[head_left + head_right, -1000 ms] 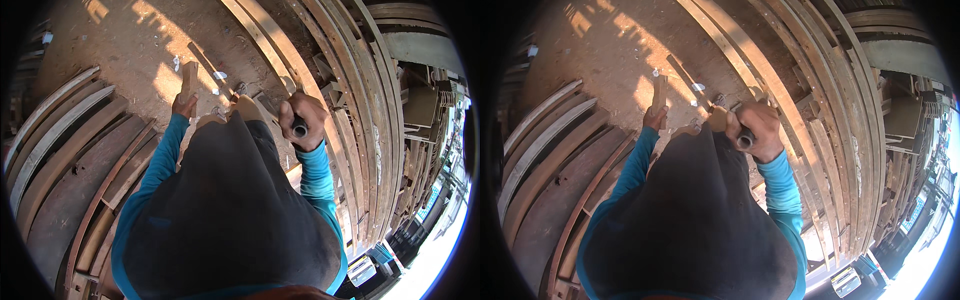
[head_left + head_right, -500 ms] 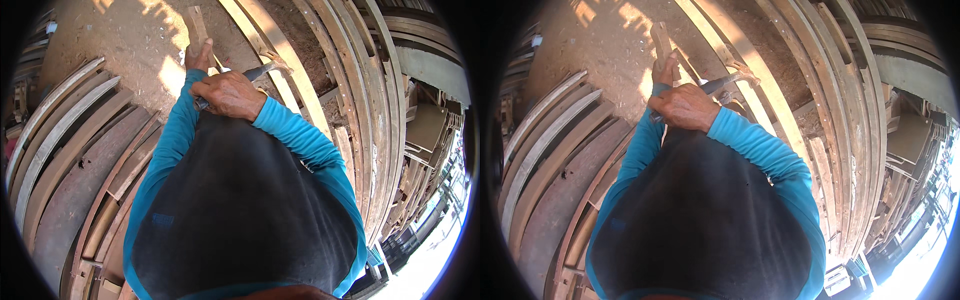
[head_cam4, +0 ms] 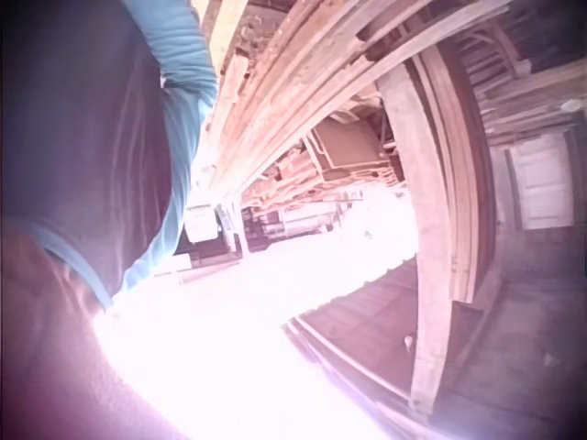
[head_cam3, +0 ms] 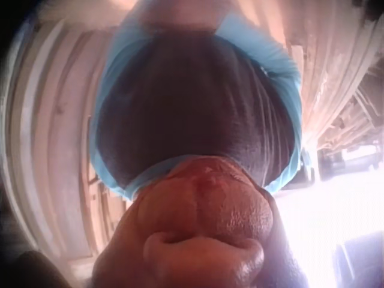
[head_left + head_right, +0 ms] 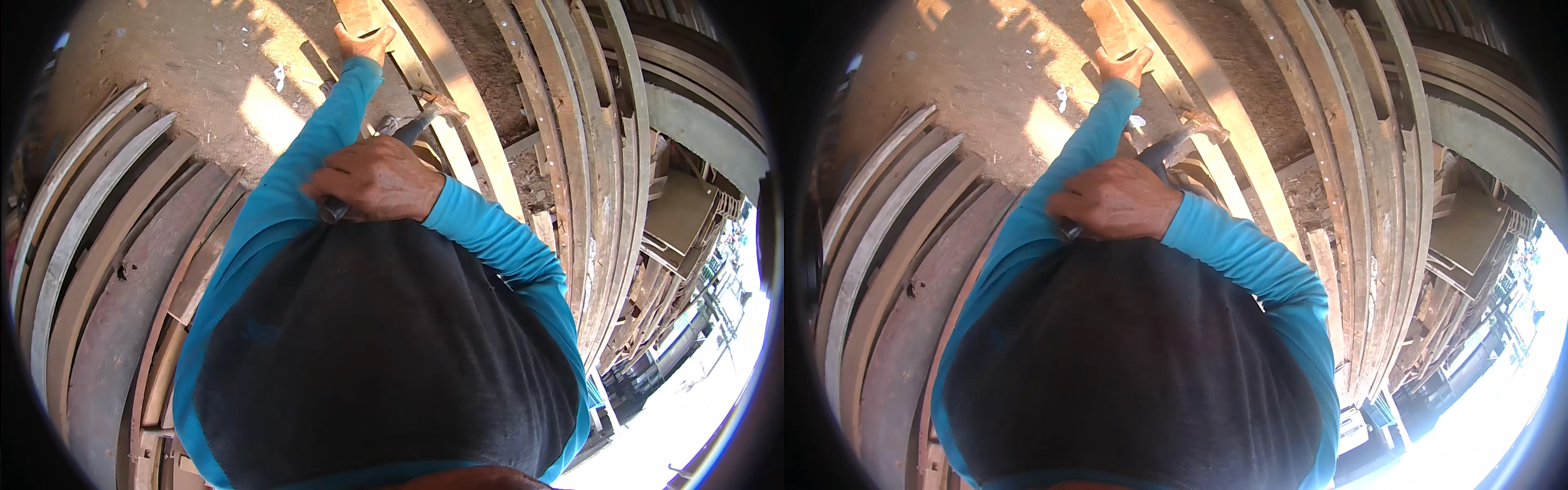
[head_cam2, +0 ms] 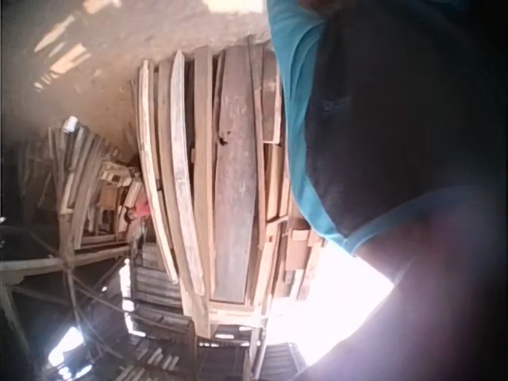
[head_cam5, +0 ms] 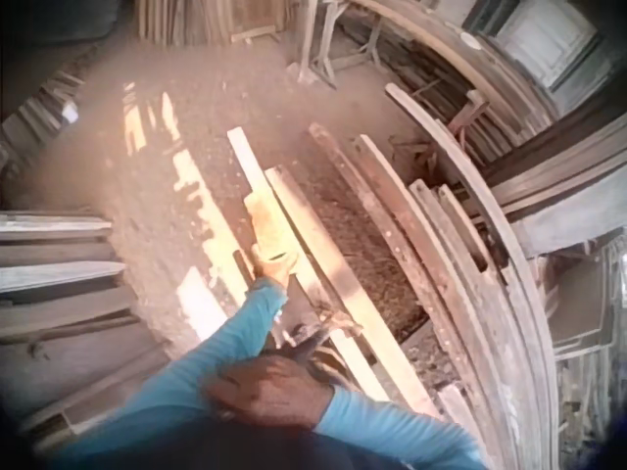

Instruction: The person uses a hammer to knock nails out of a piece of wood and then pulls them out using pincers while standing over a pile of lumber.

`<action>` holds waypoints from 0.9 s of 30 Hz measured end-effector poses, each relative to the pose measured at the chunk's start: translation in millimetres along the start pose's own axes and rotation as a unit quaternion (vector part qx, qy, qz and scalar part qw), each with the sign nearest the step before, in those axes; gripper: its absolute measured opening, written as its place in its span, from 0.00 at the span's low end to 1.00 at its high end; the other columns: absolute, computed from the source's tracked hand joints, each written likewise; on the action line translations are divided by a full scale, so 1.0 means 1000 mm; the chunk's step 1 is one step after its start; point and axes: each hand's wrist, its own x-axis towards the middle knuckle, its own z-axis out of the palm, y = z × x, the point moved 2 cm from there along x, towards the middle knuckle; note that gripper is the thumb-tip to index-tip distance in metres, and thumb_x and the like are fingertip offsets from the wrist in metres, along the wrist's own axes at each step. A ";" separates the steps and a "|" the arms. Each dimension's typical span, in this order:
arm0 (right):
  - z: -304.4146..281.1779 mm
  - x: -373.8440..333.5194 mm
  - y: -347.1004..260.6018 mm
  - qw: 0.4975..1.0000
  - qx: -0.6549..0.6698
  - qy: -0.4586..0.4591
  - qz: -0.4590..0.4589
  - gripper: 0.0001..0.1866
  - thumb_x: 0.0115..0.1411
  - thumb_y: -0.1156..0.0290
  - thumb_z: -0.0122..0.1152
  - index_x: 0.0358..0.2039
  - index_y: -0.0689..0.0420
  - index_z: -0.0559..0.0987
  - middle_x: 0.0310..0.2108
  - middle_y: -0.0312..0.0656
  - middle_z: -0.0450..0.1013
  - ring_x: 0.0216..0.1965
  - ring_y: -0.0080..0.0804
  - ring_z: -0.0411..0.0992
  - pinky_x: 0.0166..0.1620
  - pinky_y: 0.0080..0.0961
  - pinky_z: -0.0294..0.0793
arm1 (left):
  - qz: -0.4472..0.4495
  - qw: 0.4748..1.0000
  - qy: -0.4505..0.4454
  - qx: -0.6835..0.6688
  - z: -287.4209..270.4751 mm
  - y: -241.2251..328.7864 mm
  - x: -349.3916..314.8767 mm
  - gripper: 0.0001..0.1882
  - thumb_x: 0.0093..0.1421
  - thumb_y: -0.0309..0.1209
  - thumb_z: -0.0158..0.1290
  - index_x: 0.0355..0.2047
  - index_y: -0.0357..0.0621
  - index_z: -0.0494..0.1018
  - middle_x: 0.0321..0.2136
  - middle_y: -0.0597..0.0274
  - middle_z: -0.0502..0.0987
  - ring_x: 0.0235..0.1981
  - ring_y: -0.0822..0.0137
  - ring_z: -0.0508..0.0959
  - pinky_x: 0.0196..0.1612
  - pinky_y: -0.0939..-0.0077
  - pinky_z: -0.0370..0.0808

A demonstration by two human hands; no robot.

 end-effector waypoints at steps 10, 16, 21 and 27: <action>-0.090 -0.006 0.021 0.906 0.080 0.333 0.248 0.13 0.65 0.67 0.64 0.26 0.59 0.75 0.19 0.30 0.69 0.22 0.15 0.64 0.25 0.18 0.61 | -0.008 1.000 0.001 -0.013 -0.007 -0.040 0.020 0.49 0.41 0.31 0.73 0.57 0.32 0.54 0.41 0.50 0.76 0.41 0.59 0.80 0.45 0.67 0.81; -0.102 0.009 0.054 0.914 0.096 0.318 0.234 0.16 0.65 0.64 0.63 0.22 0.58 0.73 0.16 0.32 0.65 0.18 0.17 0.59 0.21 0.20 0.56 | -0.026 0.999 0.005 -0.036 -0.005 -0.041 0.018 0.45 0.44 0.31 0.72 0.56 0.28 0.58 0.44 0.48 0.78 0.43 0.61 0.81 0.45 0.68 0.82; -0.113 0.064 0.055 0.864 0.249 0.245 0.363 0.18 0.68 0.69 0.60 0.20 0.55 0.71 0.14 0.27 0.62 0.15 0.16 0.59 0.21 0.21 0.55 | -0.016 0.999 -0.018 -0.024 -0.004 -0.061 0.031 0.50 0.44 0.35 0.73 0.59 0.24 0.56 0.46 0.46 0.78 0.45 0.59 0.81 0.47 0.69 0.81; -0.068 0.085 0.068 0.964 0.073 0.100 0.236 0.16 0.64 0.70 0.67 0.22 0.59 0.71 0.18 0.28 0.58 0.23 0.14 0.54 0.24 0.19 0.53 | -0.029 0.998 -0.012 -0.053 0.004 -0.074 0.033 0.50 0.47 0.39 0.73 0.62 0.29 0.56 0.49 0.46 0.77 0.46 0.57 0.80 0.47 0.68 0.81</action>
